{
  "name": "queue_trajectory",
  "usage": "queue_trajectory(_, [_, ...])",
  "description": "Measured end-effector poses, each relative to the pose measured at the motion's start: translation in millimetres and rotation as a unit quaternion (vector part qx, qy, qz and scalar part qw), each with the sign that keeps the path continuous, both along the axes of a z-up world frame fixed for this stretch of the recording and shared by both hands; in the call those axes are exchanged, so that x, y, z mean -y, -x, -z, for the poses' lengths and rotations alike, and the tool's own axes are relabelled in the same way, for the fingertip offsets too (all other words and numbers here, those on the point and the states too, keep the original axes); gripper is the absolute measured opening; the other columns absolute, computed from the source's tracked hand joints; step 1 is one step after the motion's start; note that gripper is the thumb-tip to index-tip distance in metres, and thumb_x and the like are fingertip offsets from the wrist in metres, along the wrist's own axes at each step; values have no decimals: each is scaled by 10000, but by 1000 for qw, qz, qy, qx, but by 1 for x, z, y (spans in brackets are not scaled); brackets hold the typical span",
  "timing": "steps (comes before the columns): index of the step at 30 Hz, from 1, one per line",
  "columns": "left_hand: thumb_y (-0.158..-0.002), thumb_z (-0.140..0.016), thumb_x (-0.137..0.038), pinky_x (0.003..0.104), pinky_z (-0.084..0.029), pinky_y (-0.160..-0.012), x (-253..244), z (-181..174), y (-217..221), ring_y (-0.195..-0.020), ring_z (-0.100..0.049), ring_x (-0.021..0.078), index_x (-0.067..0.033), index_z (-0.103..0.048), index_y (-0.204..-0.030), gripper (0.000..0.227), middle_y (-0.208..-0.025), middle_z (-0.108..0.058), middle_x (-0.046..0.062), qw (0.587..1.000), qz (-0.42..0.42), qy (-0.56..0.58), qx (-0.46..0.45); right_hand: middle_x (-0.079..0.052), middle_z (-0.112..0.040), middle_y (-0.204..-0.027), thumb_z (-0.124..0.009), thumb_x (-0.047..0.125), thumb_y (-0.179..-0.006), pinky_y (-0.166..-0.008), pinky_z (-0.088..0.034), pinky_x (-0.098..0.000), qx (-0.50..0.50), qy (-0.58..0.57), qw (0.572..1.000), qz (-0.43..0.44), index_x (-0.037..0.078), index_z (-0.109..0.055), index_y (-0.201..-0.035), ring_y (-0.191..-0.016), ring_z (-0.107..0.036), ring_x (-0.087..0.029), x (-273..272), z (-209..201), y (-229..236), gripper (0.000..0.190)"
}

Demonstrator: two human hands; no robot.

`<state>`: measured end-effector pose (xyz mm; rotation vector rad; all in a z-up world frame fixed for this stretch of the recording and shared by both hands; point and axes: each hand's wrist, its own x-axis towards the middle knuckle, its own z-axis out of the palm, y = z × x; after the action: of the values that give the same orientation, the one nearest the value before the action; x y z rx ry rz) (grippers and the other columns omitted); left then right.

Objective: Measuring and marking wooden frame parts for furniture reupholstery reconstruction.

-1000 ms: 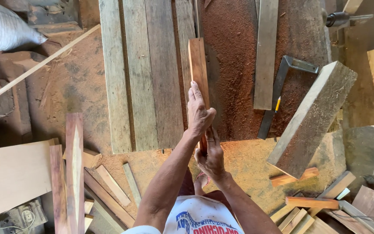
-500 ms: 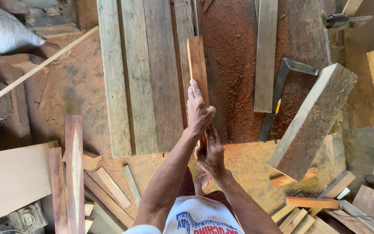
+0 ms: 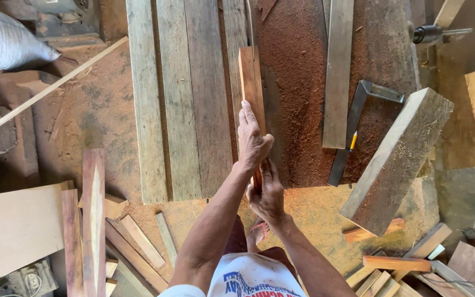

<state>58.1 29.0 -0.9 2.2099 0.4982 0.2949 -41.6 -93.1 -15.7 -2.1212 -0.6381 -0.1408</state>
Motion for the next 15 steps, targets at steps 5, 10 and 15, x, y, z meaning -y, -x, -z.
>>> queue_trajectory(5, [-643,-641,29,486,-510,-958,-2,-12,-5,-1117,-564,488,132,-116,-1568,1068,-1462,-381,362,999,-6,24,-21,-428,-505,-1375,-595,57,-815,-850,-651,-402,-26,9,1000,1,-132,-394,-1464,-1051,-700,-457,-1,8,-3,705])
queue_trajectory(10, [-626,-663,25,495,-506,-947,-5,-2,-12,-1112,-560,496,147,-111,-1545,1079,-1430,-389,360,1000,-2,0,13,-399,-511,-1374,-608,45,-836,-954,-631,-430,57,27,998,14,-119,-396,-1475,-1140,-678,-495,-4,4,-12,693])
queue_trajectory(15, [-626,-652,33,484,-521,-930,-7,6,-14,-1088,-561,478,151,-100,-1556,1088,-1415,-390,375,1000,-2,-6,25,-417,-519,-1389,-590,7,-763,-935,-632,-429,-4,3,1000,9,-120,-409,-1471,-1152,-677,-491,-6,1,-13,742])
